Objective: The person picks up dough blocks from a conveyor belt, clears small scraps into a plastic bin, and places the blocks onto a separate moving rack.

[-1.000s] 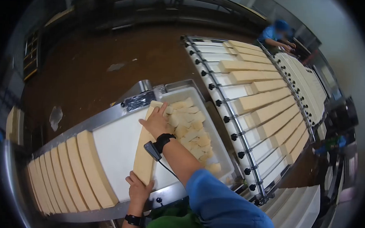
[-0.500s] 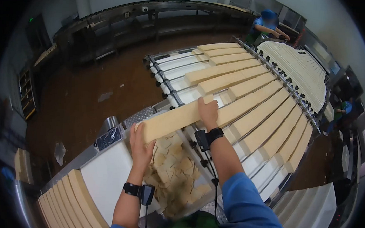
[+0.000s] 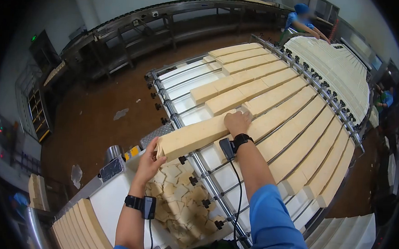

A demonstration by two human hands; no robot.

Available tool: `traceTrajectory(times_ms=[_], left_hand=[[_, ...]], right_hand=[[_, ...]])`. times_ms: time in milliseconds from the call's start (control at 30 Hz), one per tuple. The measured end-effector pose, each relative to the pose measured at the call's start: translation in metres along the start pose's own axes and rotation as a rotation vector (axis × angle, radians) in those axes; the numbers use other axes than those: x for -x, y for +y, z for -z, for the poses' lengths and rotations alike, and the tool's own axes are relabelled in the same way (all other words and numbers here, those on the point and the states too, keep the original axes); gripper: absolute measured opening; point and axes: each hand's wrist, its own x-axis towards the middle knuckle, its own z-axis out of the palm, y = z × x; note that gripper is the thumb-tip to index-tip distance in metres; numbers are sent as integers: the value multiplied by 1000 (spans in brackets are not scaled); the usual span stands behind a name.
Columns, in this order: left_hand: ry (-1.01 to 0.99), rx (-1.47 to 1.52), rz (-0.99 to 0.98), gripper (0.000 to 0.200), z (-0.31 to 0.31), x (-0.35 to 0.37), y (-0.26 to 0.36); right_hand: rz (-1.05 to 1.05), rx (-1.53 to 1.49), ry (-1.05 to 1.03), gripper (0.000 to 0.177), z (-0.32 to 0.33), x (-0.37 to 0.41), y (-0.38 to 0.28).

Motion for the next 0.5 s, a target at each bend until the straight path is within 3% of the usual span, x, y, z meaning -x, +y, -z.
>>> traceTrajectory(times_ms=[33, 100, 167, 233, 367, 433, 500], left_hand=[[-2, -3, 1, 76, -4, -5, 1], [-52, 49, 110, 72, -21, -16, 3], [-51, 37, 25, 70, -38, -32, -25], [-41, 31, -62, 69, -50, -39, -37], [57, -116, 52, 64, -54, -40, -28], [115, -172, 122, 63, -46, -30, -33], [361, -247, -94, 62, -36, -15, -44]], right_hand=[[-40, 11, 103, 56, 0, 1, -2], [-17, 15, 73, 56, 14, 1, -3], [5, 15, 40, 56, 28, 12, -8], [256, -96, 225, 62, 27, 37, -20], [436, -405, -16, 88, 1, 111, -68], [437, -282, -107, 88, -4, 135, -82], [440, -156, -200, 89, -7, 145, -87]])
